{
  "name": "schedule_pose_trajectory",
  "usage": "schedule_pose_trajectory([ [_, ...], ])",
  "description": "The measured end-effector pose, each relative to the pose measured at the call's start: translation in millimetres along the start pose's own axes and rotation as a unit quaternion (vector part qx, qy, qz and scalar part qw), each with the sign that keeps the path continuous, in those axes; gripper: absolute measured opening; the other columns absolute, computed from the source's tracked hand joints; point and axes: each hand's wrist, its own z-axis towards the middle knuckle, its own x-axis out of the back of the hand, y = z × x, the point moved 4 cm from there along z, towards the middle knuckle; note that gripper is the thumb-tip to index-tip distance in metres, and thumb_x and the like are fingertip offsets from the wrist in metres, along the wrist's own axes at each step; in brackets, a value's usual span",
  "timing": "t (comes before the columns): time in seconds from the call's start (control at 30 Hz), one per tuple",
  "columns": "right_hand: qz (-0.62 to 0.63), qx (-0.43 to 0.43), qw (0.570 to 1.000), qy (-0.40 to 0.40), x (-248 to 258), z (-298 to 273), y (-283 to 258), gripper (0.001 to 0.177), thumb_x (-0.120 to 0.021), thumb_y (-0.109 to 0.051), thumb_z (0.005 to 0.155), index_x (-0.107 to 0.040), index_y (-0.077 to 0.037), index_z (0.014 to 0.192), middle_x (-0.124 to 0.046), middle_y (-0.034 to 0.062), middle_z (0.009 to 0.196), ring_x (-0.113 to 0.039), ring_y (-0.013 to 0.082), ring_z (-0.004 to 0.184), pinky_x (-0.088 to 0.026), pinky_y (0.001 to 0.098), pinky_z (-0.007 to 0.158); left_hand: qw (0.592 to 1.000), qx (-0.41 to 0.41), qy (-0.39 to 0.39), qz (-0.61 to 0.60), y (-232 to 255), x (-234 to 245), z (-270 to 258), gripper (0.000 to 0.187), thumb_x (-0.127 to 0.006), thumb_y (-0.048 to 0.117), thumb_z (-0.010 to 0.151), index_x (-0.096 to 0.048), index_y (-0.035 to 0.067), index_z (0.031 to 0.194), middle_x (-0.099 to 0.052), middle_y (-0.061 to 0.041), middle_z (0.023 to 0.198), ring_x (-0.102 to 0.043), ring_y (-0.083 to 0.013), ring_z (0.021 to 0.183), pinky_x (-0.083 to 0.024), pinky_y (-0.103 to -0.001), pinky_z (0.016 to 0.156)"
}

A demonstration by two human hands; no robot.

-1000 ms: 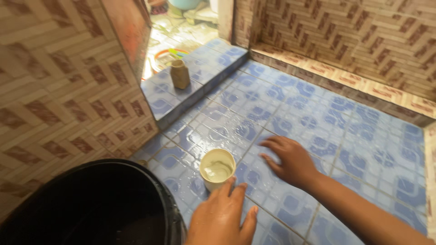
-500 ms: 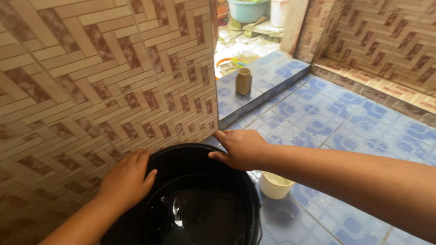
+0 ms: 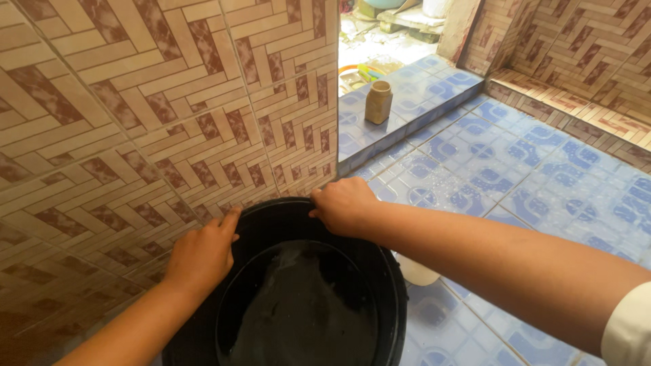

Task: The person cleans the blue tiled floor and grout lines by scrubbing them with a small tool and rinsing with water from a bucket and cup.

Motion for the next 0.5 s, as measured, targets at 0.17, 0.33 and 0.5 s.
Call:
schedule_pose_trajectory([
  [0.17, -0.013, -0.025, 0.999, -0.017, 2.6, -17.1, 4.8, 0.039, -0.057, -0.046, 0.098, -0.065, -0.007, 0.102, -0.072, 0.0163, 0.084, -0.071, 0.0392, 0.081, -0.055, 0.0514, 0.067, 0.999, 0.006, -0.041, -0.015, 13.4, 6.6, 6.7, 0.050, -0.060, 0.022, 0.095, -0.052, 0.021, 0.145, -0.074, -0.011, 0.098, -0.074, -0.0327, 0.072, -0.062, -0.044, 0.064],
  [0.33, -0.002, -0.083, 0.996, -0.031, 9.2, -54.6, 17.6, 0.038, -0.054, -0.045, 0.099, -0.067, -0.009, 0.101, -0.073, 0.0162, 0.088, -0.071, 0.0387, 0.084, -0.055, 0.0509, 0.070, 0.999, -0.033, -0.037, -0.013, 41.6, 12.2, 9.7, 0.061, -0.063, 0.028, 0.093, -0.046, 0.018, 0.151, -0.070, -0.008, 0.114, -0.073, -0.0295, 0.091, -0.061, -0.043, 0.069],
  [0.5, 0.109, -0.111, 0.984, -0.084, 1.6, -76.2, 47.6, 0.045, -0.046, -0.051, 0.100, -0.068, -0.014, 0.113, -0.073, 0.0159, 0.094, -0.070, 0.0381, 0.094, -0.054, 0.0509, 0.080, 0.997, -0.074, -0.014, 0.011, 56.8, 19.8, 1.2, 0.074, -0.064, 0.031, 0.088, -0.040, 0.016, 0.156, -0.063, -0.006, 0.130, -0.066, -0.0240, 0.112, -0.062, -0.039, 0.074],
])
